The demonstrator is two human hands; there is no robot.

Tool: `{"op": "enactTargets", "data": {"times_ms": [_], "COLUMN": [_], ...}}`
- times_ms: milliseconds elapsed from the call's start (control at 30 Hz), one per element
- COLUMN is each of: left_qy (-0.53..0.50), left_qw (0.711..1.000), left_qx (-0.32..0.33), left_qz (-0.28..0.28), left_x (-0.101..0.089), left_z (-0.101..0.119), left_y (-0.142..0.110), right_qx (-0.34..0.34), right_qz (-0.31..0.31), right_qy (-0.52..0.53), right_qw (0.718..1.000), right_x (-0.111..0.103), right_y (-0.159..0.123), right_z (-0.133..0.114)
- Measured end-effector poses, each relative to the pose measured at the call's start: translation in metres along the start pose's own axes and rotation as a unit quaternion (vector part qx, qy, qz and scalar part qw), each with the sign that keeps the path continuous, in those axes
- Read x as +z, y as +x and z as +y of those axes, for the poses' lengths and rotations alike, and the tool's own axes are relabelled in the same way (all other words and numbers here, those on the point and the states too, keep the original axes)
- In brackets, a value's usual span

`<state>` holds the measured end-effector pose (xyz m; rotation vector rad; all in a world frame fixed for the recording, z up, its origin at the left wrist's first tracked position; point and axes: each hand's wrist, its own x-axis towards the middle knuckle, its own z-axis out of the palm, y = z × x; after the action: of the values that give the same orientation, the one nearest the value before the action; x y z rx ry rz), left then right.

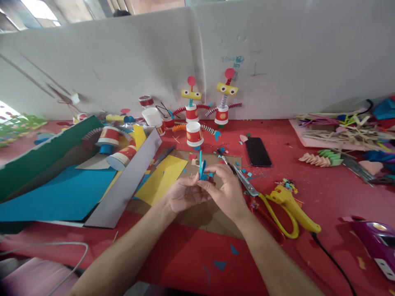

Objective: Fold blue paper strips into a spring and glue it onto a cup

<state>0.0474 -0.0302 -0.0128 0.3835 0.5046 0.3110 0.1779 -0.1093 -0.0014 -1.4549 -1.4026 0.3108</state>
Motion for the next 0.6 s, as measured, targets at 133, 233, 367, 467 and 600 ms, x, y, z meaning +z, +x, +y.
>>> {"op": "enactTargets", "data": {"times_ms": [133,233,367,467,600], "left_qy": [-0.012,-0.012,-0.021,-0.023,-0.019], "left_qw": [1.0,0.999,0.998,0.997,0.997], "left_qx": [0.0,-0.008,-0.012,-0.016,-0.015], "left_qz": [-0.027,-0.043,-0.062,-0.065,-0.069], "left_x": [-0.0004,-0.0006,0.0003,0.0009,0.0003], "left_z": [-0.003,-0.0046,-0.0059,-0.0067,-0.0069], "left_y": [-0.0002,-0.0006,-0.0008,-0.0006,-0.0003], "right_qx": [-0.008,-0.009,-0.032,-0.055,-0.076], "right_qz": [-0.003,-0.005,0.001,0.004,0.003], "right_qy": [0.019,0.03,0.013,-0.012,-0.022], "right_qw": [1.0,1.0,0.999,0.998,0.997], "right_x": [-0.0001,-0.0009,-0.0024,-0.0039,-0.0058], "right_y": [-0.0011,-0.0018,-0.0013,-0.0004,0.0003], "right_z": [-0.0019,-0.0038,-0.005,-0.0058,-0.0084]}}
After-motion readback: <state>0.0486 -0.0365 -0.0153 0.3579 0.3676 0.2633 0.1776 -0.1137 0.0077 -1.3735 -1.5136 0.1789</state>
